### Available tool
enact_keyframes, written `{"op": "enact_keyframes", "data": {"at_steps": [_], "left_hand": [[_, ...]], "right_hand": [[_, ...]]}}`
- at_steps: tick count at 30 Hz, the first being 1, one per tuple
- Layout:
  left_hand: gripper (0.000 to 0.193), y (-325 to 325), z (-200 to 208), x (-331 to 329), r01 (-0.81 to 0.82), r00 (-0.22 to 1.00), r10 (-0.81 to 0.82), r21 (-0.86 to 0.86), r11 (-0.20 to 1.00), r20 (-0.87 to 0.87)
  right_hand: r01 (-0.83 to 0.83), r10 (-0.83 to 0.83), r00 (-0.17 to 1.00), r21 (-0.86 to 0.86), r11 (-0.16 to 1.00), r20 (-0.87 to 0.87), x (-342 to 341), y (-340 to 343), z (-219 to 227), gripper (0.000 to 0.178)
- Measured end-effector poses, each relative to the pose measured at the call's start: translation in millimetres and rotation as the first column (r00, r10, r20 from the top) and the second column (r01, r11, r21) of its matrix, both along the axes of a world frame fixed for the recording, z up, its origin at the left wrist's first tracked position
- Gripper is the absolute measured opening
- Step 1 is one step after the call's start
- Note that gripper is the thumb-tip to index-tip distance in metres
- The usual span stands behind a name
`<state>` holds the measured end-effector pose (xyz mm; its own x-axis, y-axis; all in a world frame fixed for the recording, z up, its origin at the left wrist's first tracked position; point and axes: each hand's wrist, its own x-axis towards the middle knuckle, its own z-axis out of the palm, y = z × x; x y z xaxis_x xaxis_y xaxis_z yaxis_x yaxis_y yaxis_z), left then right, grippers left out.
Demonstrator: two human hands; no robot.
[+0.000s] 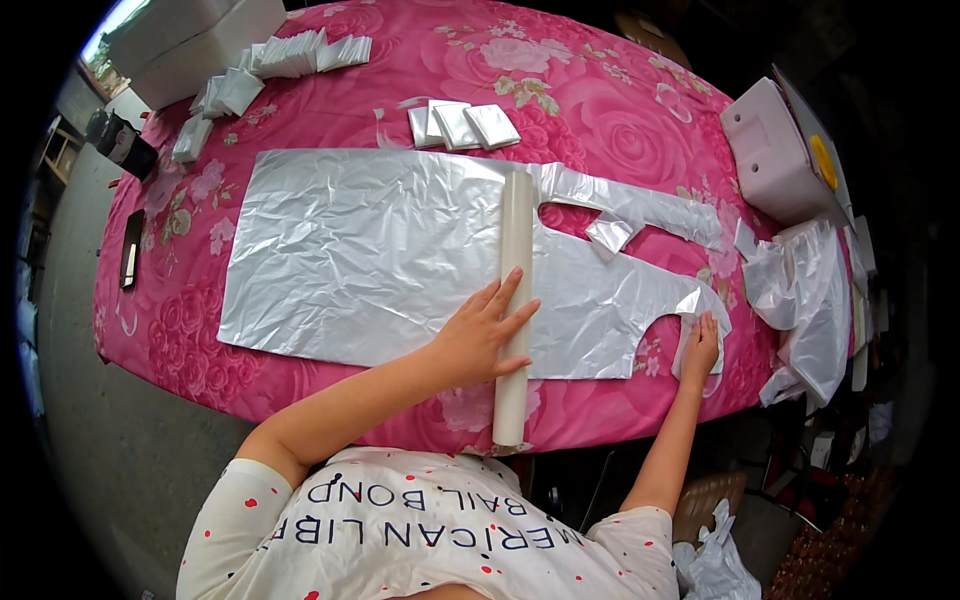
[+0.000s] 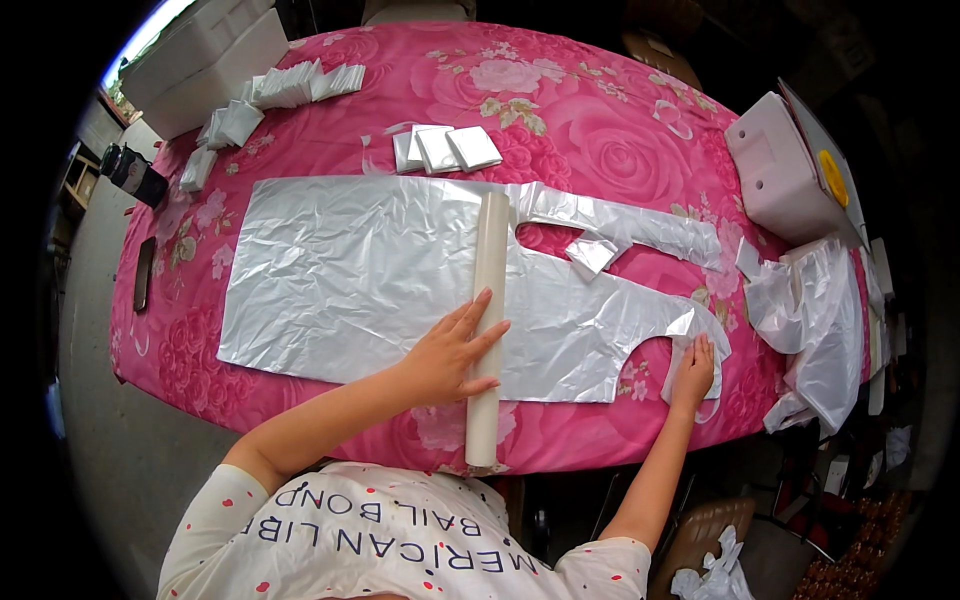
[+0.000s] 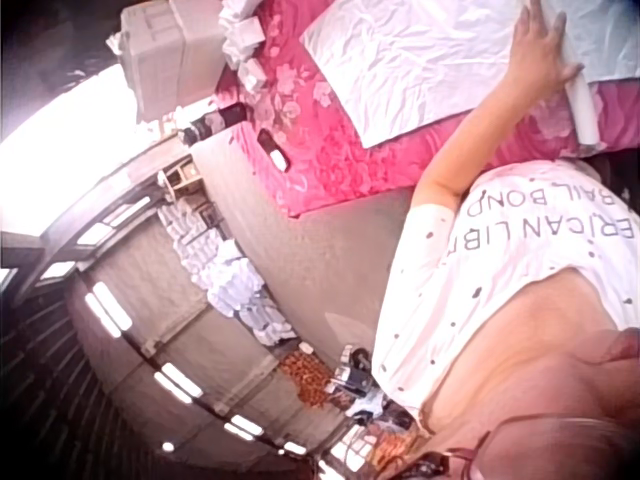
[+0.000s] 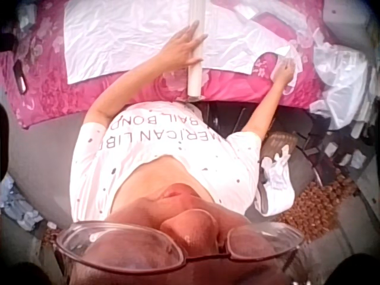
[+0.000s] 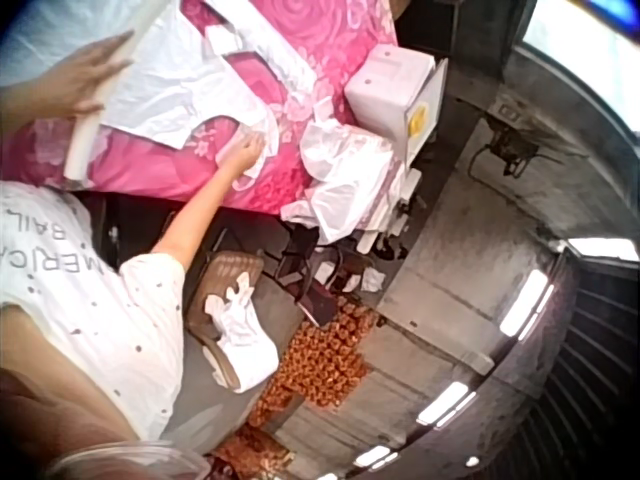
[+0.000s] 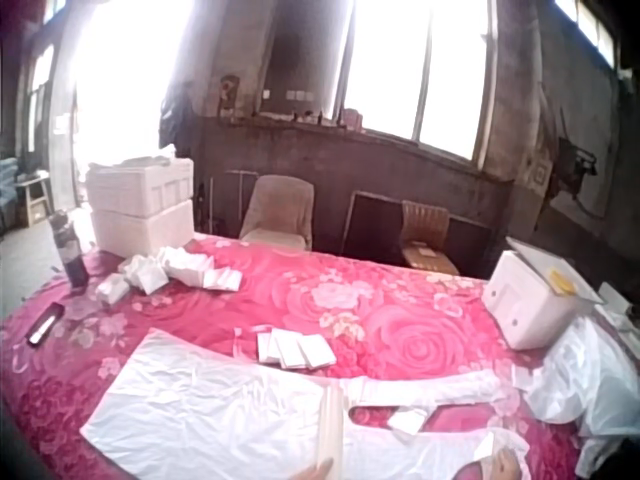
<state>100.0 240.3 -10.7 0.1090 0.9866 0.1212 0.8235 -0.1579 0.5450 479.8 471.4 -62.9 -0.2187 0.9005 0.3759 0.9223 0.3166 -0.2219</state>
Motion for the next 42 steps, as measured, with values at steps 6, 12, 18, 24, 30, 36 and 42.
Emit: {"op": "enact_keyframes", "data": {"at_steps": [6,12,18,24,30,36,42], "left_hand": [[0.071,-0.2,1.1,-2.5,-0.017,1.000,0.017,-0.045,0.999,-0.006],[0.070,-0.1,-0.2,-2.4,-0.004,1.000,0.004,-0.005,1.000,0.003],[0.070,0.1,-6.2,-0.9,-0.005,0.999,0.003,0.053,0.999,0.048],[0.064,-2.9,6.2,5.1,-0.121,0.989,0.097,0.239,0.964,0.109],[0.034,-2.9,33.7,-14.6,0.275,0.126,0.544,-0.556,0.785,0.830],[0.016,-51.7,12.0,-135.9,0.155,0.304,0.585,-0.645,0.748,0.752],[0.013,-109.7,21.5,-254.6,-0.201,0.505,0.734,-0.765,0.612,0.455]], "right_hand": [[0.088,-0.087,0.994,0.017,0.996,-0.070,-35.1,-12.8,22.0,0.031],[0.035,-0.024,0.994,0.101,0.994,-0.102,-32.9,-13.7,30.5,0.016],[-0.024,-0.104,0.794,-0.203,0.979,-0.599,-22.1,-9.8,55.8,0.011],[-0.564,-0.117,0.446,-0.381,0.732,-0.887,-151.5,-98.3,127.2,0.018],[-0.812,0.304,0.572,-0.471,0.346,-0.762,-240.7,-196.3,117.4,0.022],[-0.750,0.625,0.660,-0.312,0.584,-0.416,-234.3,-224.3,119.2,0.030],[-0.261,0.428,0.903,-0.732,0.630,0.045,-212.5,-231.9,108.5,0.045]]}}
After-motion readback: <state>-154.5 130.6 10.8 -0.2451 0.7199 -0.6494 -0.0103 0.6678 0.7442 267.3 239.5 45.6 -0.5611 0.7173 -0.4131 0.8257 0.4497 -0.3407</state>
